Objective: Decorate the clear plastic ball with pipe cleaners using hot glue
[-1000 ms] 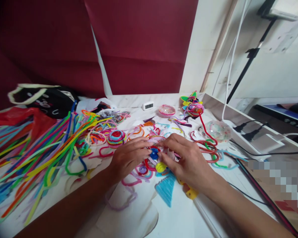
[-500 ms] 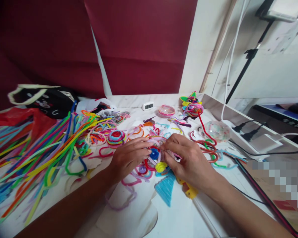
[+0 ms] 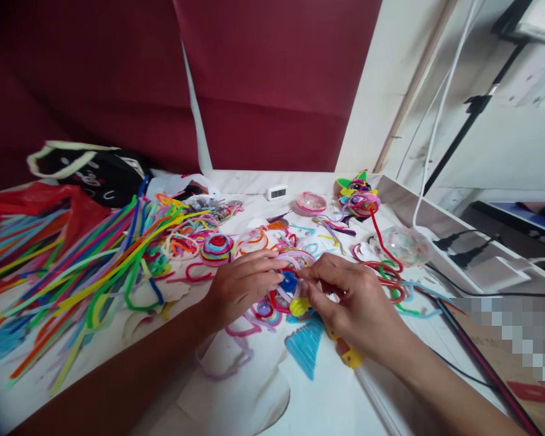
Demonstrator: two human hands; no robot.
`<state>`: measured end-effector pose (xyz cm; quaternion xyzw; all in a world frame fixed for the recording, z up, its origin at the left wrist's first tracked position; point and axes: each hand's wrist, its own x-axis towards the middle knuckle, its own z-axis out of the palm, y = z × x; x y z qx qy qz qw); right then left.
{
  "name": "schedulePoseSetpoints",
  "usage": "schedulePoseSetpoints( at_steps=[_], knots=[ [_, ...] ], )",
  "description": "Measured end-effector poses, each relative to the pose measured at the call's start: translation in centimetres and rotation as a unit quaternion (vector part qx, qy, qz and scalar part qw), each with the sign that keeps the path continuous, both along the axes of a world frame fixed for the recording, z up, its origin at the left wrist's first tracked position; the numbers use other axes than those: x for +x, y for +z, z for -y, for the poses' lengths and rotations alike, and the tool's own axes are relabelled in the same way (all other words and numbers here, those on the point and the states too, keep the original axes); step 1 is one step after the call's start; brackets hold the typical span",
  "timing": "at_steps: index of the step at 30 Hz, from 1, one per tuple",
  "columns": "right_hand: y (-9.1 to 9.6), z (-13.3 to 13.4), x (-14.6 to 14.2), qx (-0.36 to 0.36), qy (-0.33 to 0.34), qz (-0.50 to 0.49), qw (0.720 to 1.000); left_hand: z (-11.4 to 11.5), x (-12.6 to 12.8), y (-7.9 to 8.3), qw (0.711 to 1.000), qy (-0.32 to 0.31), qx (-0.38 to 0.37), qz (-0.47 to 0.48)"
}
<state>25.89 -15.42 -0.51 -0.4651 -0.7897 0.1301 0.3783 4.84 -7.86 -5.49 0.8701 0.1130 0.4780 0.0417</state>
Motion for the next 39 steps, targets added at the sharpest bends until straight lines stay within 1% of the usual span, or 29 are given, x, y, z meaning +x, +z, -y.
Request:
schedulePoseSetpoints(
  at_steps=[2, 4, 6, 8, 10, 13, 17, 19, 25, 27, 33, 39],
  knots=[
    [0.1, 0.2, 0.0, -0.062, -0.016, -0.025, 0.998, 0.0, 0.0, -0.1, 1.000, -0.002, 0.001, 0.000],
    [0.1, 0.4, 0.0, -0.145, -0.034, -0.072, 0.986, -0.1, 0.0, -0.1, 1.000, -0.002, 0.005, 0.003],
    [0.0, 0.7, -0.1, -0.236, -0.054, -0.127, 0.962, -0.1, 0.0, -0.2, 1.000, -0.002, 0.006, 0.004],
    [0.1, 0.8, -0.1, -0.307, -0.066, -0.171, 0.934, -0.1, 0.0, -0.2, 1.000, -0.002, 0.005, 0.003],
    [0.2, 0.9, -0.2, -0.338, -0.067, -0.205, 0.916, -0.1, 0.0, -0.2, 1.000, -0.003, 0.008, 0.002],
    [0.7, 0.6, -0.3, -0.360, -0.051, -0.244, 0.899, -0.1, -0.1, -0.2, 1.000, -0.006, 0.013, -0.001],
    [1.0, 0.4, -0.1, -0.424, -0.012, -0.297, 0.855, -0.1, -0.1, -0.3, 1.000, -0.005, 0.010, 0.006],
    [0.9, 0.4, 0.0, -0.437, -0.003, -0.315, 0.842, -0.1, -0.1, -0.3, 1.000, -0.005, 0.007, 0.007],
    [0.9, 0.5, -0.1, -0.432, 0.012, -0.297, 0.851, -0.3, -0.3, -0.3, 1.000, -0.008, 0.009, -0.006],
    [1.1, 0.6, -0.3, -0.426, 0.000, -0.292, 0.856, -0.3, -0.2, -0.3, 1.000, -0.013, 0.016, -0.012],
    [1.4, 0.9, -0.5, -0.385, -0.052, -0.257, 0.885, -0.3, -0.1, -0.1, 0.999, -0.016, 0.039, -0.005],
    [0.7, 0.9, 0.0, -0.390, -0.040, -0.214, 0.895, -0.3, -0.1, 0.0, 0.999, -0.015, 0.034, -0.007]
  ],
)
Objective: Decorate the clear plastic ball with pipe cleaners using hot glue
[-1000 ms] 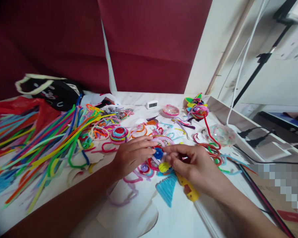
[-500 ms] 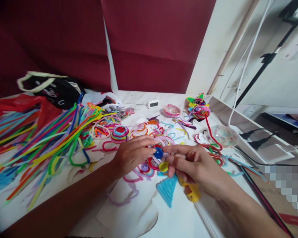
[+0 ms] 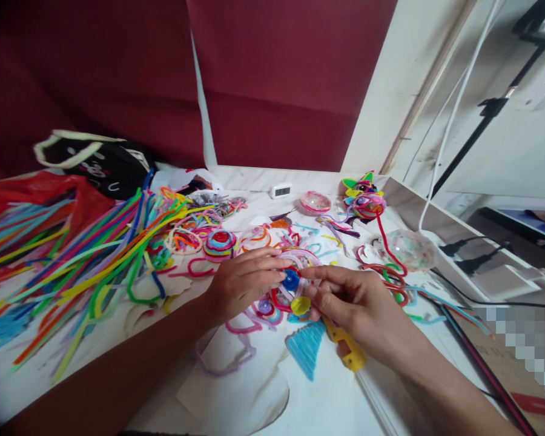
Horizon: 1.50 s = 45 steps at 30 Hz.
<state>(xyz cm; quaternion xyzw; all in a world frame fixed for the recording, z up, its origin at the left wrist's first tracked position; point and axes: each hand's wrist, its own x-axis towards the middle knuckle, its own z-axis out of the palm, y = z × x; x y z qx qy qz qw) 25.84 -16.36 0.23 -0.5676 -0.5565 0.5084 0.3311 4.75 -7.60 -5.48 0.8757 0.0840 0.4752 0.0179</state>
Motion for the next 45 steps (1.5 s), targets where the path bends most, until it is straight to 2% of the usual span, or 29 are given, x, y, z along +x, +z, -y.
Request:
schedulePoseSetpoints(
  at_steps=[3, 9, 16, 24, 28, 34, 45],
  knots=[
    [-0.21, 0.13, -0.06, -0.001, 0.001, -0.008, 1.000, 0.12, -0.05, 0.13, 1.000, 0.001, -0.011, -0.007],
    [-0.61, 0.44, -0.34, 0.009, -0.013, -0.019, 1.000, 0.27, -0.22, 0.20, 0.996, 0.046, -0.074, -0.006],
    [-0.90, 0.39, -0.25, 0.036, -0.011, -0.012, 0.999, 0.17, -0.19, 0.17, 0.996, 0.023, -0.086, -0.001],
    [-0.76, 0.53, -0.53, 0.021, -0.007, -0.004, 1.000, 0.54, -0.24, 0.61, 0.997, 0.043, -0.058, -0.011],
    [-0.86, 0.51, -0.46, 0.036, 0.000, -0.004, 0.999, 0.27, -0.20, 0.29, 0.999, 0.037, -0.023, -0.025],
    [-0.36, 0.62, -0.50, 0.011, 0.022, -0.014, 1.000, 0.06, -0.29, 0.09, 0.997, 0.039, 0.008, -0.060],
    [-0.02, 0.42, -0.53, -0.012, 0.025, -0.023, 0.999, 0.25, -0.50, 0.17, 0.995, 0.058, 0.007, -0.079]
  ],
)
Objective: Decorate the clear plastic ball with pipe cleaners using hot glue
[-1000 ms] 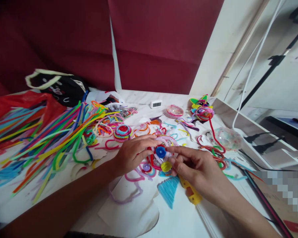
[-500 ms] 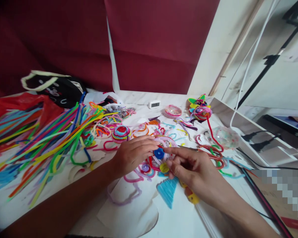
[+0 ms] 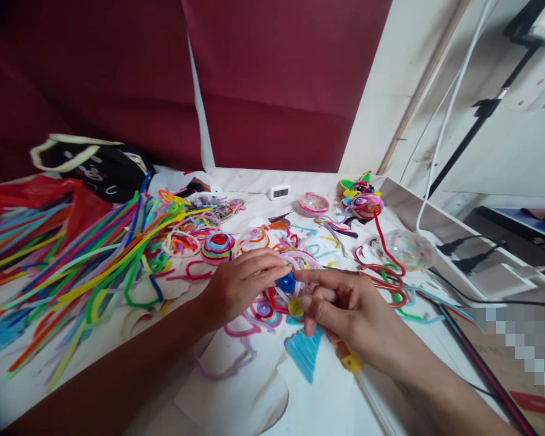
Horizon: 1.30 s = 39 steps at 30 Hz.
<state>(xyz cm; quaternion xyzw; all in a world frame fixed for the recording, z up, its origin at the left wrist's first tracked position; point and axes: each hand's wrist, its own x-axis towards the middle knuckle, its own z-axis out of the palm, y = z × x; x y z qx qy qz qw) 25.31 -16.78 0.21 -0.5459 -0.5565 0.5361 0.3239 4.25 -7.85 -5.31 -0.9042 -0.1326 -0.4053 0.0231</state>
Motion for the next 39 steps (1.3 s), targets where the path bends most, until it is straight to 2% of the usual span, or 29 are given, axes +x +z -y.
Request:
schedulePoseSetpoints(
  at_steps=[10, 19, 28, 36, 39],
  knots=[
    [0.1, -0.1, -0.2, -0.004, -0.003, -0.018, 1.000, -0.2, 0.3, -0.2, 1.000, 0.004, -0.013, 0.024],
    [0.1, 0.2, -0.3, -0.005, -0.025, -0.031, 0.999, 0.3, 0.6, 0.3, 0.998, 0.024, -0.018, 0.052],
    [-0.1, -0.2, -0.1, -0.001, -0.004, -0.040, 0.999, 0.3, 0.4, 0.4, 0.998, 0.042, -0.030, 0.036],
    [0.1, 0.2, -0.7, 0.017, -0.044, -0.015, 0.999, 0.4, 0.4, 0.8, 0.999, 0.043, -0.019, 0.028],
    [-0.1, 0.1, -0.6, 0.030, -0.026, 0.005, 0.999, 0.4, 0.4, 0.8, 0.999, 0.042, -0.020, 0.028]
  ],
)
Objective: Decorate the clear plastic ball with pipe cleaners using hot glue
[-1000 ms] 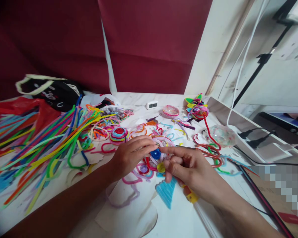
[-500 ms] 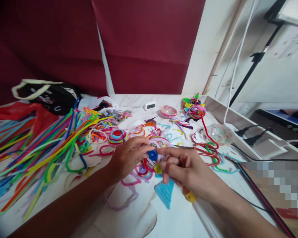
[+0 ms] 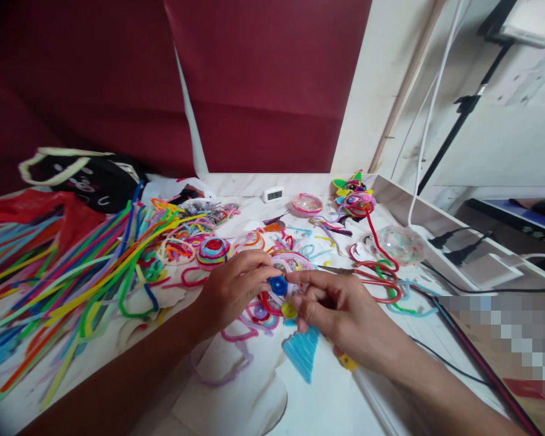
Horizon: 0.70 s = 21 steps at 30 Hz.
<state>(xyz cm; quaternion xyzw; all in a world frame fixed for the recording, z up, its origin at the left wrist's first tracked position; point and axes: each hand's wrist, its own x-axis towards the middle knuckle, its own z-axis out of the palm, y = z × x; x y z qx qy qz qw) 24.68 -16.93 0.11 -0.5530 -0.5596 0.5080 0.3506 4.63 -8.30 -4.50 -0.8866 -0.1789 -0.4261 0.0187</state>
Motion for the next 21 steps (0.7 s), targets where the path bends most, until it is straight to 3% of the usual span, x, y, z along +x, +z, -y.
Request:
schedulePoseSetpoints(
  at_steps=[6, 21],
  knots=[
    [-0.09, -0.01, 0.12, 0.012, 0.031, 0.031, 0.999, -0.04, -0.07, 0.20, 1.000, -0.003, -0.002, -0.010],
    [0.38, -0.50, -0.26, 0.001, 0.057, -0.011, 0.998, -0.13, -0.17, 0.53, 0.999, 0.006, 0.015, -0.030]
  ],
)
